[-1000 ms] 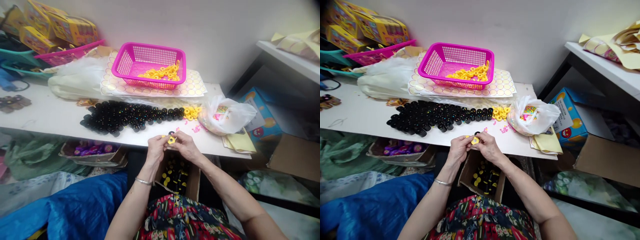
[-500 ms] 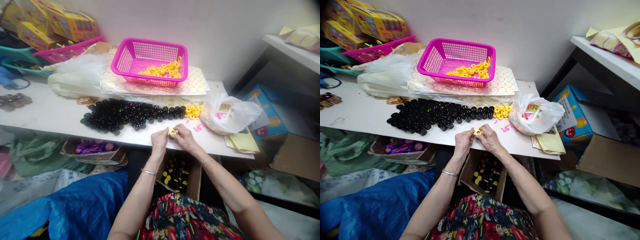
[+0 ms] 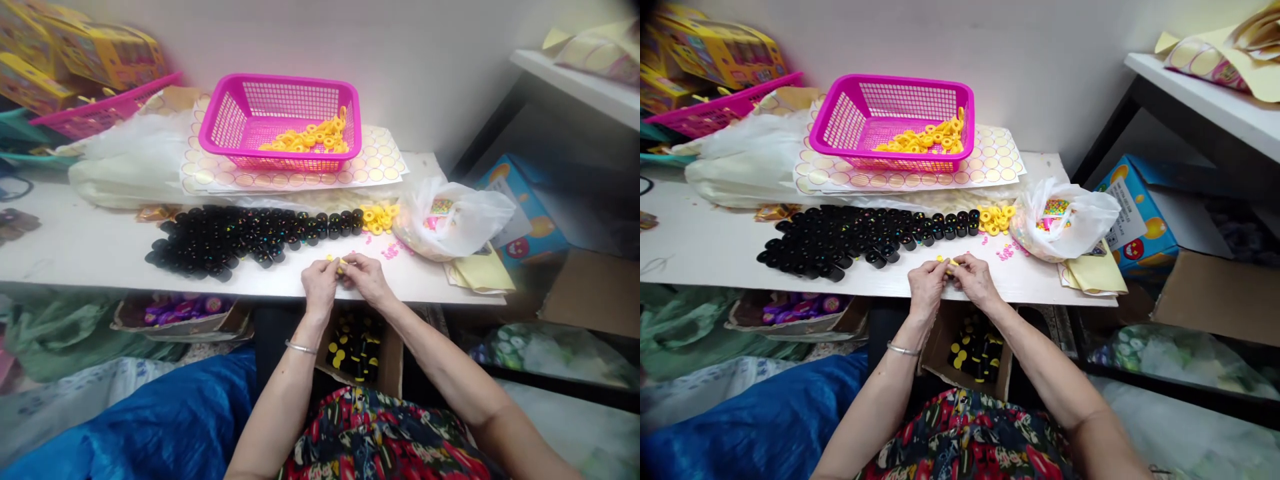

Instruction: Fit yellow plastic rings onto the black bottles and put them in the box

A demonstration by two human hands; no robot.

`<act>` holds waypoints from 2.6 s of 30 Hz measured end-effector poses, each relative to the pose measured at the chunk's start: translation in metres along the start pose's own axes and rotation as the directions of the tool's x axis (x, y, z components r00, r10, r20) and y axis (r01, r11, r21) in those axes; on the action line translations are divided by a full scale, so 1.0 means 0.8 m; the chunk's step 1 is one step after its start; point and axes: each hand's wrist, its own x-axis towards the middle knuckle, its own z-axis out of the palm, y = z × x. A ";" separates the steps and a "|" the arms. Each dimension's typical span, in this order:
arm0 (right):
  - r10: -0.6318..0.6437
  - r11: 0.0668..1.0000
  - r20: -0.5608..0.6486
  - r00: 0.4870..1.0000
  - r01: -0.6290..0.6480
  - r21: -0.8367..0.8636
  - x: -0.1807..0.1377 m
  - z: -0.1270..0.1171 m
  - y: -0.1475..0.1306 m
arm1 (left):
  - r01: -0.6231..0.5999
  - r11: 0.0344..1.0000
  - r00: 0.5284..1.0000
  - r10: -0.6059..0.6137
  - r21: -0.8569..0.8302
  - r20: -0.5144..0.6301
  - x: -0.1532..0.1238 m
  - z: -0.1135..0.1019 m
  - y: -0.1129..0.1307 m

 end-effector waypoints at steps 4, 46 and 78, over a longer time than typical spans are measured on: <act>0.064 0.996 -0.066 0.996 -0.060 0.059 0.002 0.005 -0.006 | 0.028 1.000 1.000 -0.027 -0.005 0.005 0.000 -0.001 0.002; 0.204 0.977 -0.047 0.978 -0.201 0.075 -0.062 -0.034 -0.019 | -0.268 0.963 0.817 0.206 0.037 0.539 -0.059 -0.032 0.015; 0.160 0.982 0.802 0.576 -0.174 -0.071 -0.113 -0.048 -0.020 | -0.776 0.566 0.478 0.241 0.277 0.845 -0.146 -0.071 0.047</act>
